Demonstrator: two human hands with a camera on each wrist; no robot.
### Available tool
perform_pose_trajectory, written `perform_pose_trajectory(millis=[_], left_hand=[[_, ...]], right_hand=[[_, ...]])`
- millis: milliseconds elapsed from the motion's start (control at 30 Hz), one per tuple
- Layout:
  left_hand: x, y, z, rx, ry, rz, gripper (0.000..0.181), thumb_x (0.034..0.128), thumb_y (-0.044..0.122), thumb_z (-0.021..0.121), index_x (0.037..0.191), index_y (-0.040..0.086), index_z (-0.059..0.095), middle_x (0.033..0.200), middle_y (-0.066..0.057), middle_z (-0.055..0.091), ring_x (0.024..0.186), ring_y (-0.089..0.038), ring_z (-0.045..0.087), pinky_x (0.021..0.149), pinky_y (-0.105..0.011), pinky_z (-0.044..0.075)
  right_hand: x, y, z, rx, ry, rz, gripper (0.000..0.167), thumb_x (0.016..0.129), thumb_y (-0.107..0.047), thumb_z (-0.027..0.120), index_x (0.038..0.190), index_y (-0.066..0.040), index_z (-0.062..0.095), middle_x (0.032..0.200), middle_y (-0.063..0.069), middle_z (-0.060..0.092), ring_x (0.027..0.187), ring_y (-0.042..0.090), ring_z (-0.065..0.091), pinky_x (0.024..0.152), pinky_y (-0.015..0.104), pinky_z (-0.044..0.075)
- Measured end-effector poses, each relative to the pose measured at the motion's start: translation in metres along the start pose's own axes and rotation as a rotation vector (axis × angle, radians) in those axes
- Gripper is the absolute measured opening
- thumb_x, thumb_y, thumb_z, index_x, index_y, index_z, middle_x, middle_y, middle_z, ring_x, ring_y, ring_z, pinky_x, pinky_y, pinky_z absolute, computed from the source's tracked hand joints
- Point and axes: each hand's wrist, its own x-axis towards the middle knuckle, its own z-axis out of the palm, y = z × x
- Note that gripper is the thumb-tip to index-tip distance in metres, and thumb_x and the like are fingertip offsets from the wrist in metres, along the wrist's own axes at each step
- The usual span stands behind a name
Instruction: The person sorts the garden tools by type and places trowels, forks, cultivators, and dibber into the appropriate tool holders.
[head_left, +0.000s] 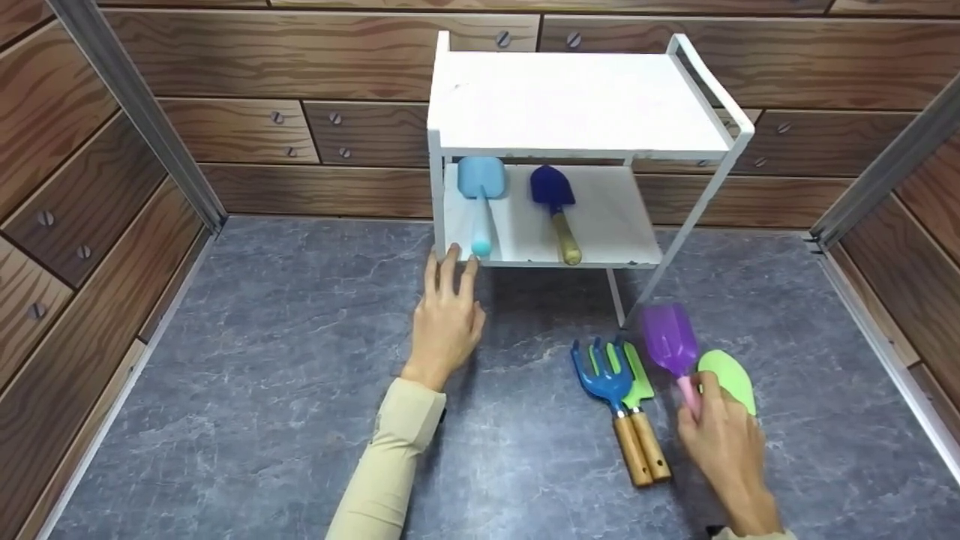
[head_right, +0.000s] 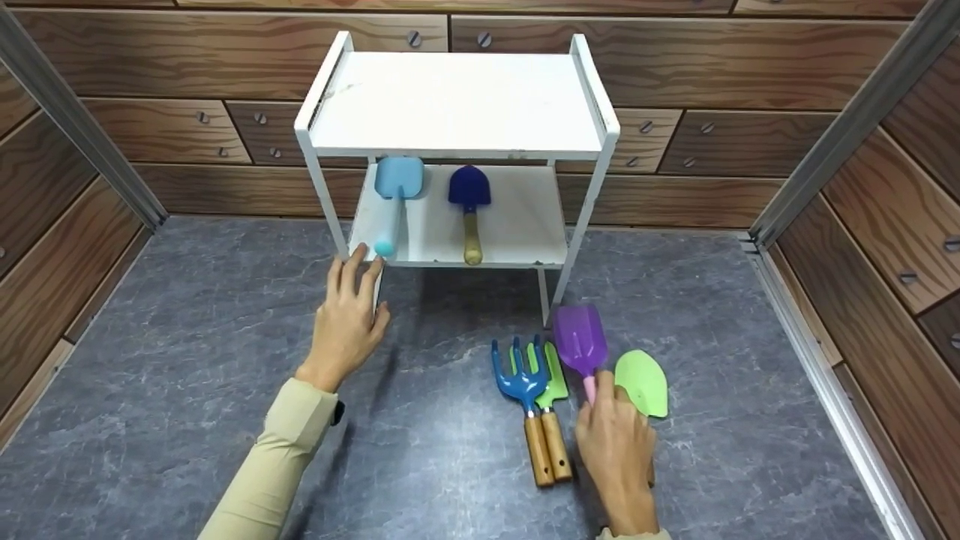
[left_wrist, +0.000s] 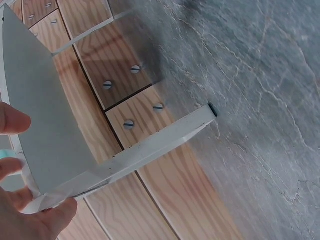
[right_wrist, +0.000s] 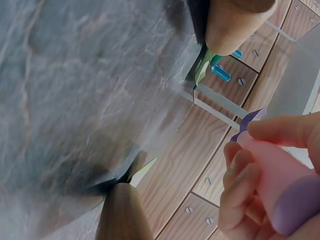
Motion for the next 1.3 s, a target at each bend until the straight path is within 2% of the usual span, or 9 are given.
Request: perform_pose_trajectory(millis=[267,567,900,1100,1300], left_hand=[[0.000,0.000,0.000,0.004,0.010,0.008,0.061,0.0835,0.009,0.075,0.140,-0.001,0.053,0.149,-0.026,0.041,0.135,-0.053,0.039,0.073,-0.046,0.063],[0.002,0.000,0.000,0.002,0.012,-0.003,0.063,0.0821,0.009,0.077,0.139,-0.001,0.054,0.149,-0.026,0.041,0.137,-0.052,0.037,0.071,-0.047,0.063],[-0.001,0.001,0.001,-0.002,-0.004,-0.018,0.063,0.0826,0.009,0.077,0.140,0.000,0.053,0.150,-0.025,0.040,0.138,-0.051,0.037,0.072,-0.047,0.063],[-0.001,0.001,0.000,0.013,0.003,-0.001,0.063,0.0829,0.008,0.078,0.140,0.000,0.053,0.149,-0.025,0.041,0.136,-0.051,0.038,0.073,-0.044,0.063],[0.000,0.000,0.000,0.012,0.004,0.003,0.061,0.0842,0.009,0.075,0.140,0.000,0.052,0.149,-0.025,0.041,0.136,-0.052,0.039,0.072,-0.045,0.063]], right_hand=[[0.002,-0.003,0.001,0.021,0.034,-0.025,0.032,0.074,0.007,0.067,0.104,0.003,0.060,0.066,0.012,0.055,0.052,0.037,0.053,0.044,0.061,0.045],[0.003,-0.006,0.001,0.040,0.056,-0.041,0.033,0.073,0.008,0.070,0.104,0.003,0.061,0.066,0.010,0.055,0.051,0.031,0.051,0.041,0.055,0.044],[0.000,-0.008,0.002,0.054,0.101,-0.113,0.036,0.071,0.008,0.074,0.104,0.005,0.062,0.070,0.013,0.058,0.051,0.027,0.050,0.040,0.050,0.042],[0.002,-0.008,0.004,0.078,0.157,-0.180,0.034,0.071,0.008,0.073,0.103,0.005,0.063,0.072,0.015,0.060,0.051,0.030,0.052,0.040,0.053,0.045],[0.007,-0.011,0.004,0.087,0.186,-0.207,0.033,0.071,0.008,0.073,0.103,0.005,0.063,0.074,0.016,0.062,0.051,0.031,0.053,0.040,0.053,0.045]])
